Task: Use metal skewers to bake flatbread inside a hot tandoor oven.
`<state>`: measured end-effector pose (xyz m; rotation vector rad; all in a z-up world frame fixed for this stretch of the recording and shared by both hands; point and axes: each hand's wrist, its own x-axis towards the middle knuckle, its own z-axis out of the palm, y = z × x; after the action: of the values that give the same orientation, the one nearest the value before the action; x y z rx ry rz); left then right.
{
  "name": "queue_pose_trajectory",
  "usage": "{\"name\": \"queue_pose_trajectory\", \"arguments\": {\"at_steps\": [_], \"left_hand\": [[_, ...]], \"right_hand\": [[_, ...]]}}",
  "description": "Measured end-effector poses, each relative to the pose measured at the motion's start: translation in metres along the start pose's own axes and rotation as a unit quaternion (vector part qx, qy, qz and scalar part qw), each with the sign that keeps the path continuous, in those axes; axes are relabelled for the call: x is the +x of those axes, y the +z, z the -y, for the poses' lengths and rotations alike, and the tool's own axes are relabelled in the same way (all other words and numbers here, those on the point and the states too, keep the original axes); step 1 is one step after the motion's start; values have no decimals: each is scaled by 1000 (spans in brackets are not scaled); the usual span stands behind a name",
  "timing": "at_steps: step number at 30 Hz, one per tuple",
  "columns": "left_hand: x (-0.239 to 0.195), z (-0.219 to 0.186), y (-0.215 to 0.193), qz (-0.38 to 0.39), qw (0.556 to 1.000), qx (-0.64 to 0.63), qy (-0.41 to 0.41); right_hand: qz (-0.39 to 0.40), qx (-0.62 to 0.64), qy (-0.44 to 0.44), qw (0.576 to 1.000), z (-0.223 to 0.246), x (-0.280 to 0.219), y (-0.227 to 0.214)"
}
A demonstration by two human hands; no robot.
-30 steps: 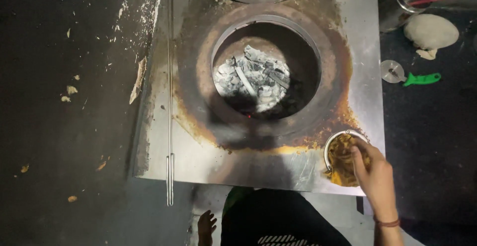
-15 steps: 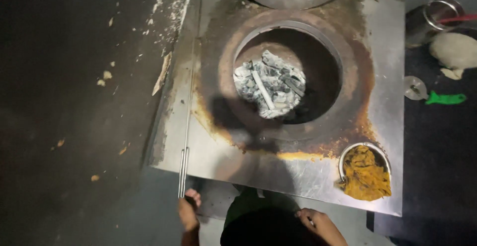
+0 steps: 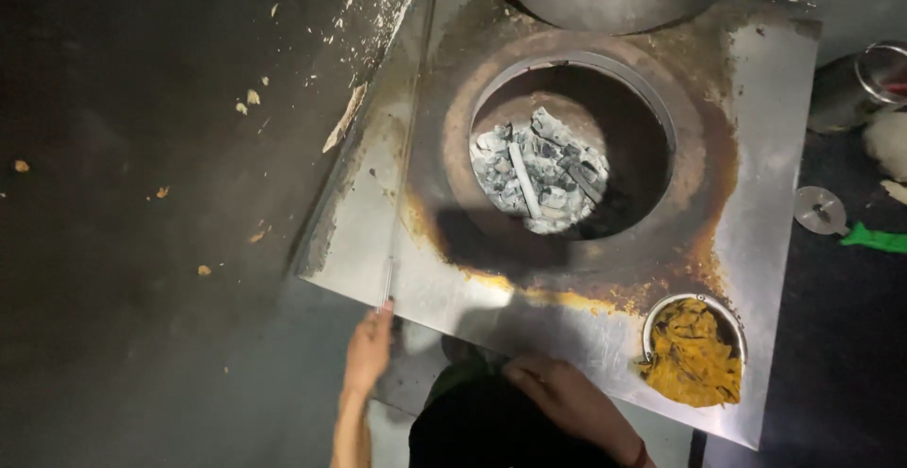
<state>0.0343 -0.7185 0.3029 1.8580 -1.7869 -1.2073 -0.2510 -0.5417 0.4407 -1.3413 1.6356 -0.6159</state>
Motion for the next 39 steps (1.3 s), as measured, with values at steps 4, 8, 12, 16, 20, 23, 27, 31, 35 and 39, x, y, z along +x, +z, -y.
{"name": "queue_pose_trajectory", "arguments": {"at_steps": [4, 8, 12, 16, 20, 23, 27, 31, 35, 39], "left_hand": [[-39, 13, 74, 16, 985, -90, 146], [-88, -57, 86, 43, 977, -127, 165], [-106, -76, 79, 204, 930, -305, -14], [-106, -58, 72, 206, 934, -292, -12], [-103, -44, 54, 162, 942, -290, -55], [-94, -10, 61, 83, 951, -285, -88], [-74, 25, 71, 43, 956, -280, -72], [-79, 14, 58, 94, 937, -328, -77], [-74, 16, 52, 139, 919, -354, -104], [-44, 53, 57, 165, 952, -249, -62]], "right_hand": [[12, 69, -26, 997, -13, 32, 11], [21, 195, -86, 977, -14, 59, 23], [73, 312, -8, 947, -5, 65, 32], [76, 449, 53, 889, -38, 75, 62], [-112, 200, -166, 959, -53, 71, 58], [-20, 397, -14, 917, -44, 54, 50], [71, 417, 133, 896, -55, 46, 82], [204, 408, 159, 875, -81, 53, 143], [182, 301, 71, 933, -61, 62, 154], [122, 186, 47, 974, -31, 82, 151]]}}
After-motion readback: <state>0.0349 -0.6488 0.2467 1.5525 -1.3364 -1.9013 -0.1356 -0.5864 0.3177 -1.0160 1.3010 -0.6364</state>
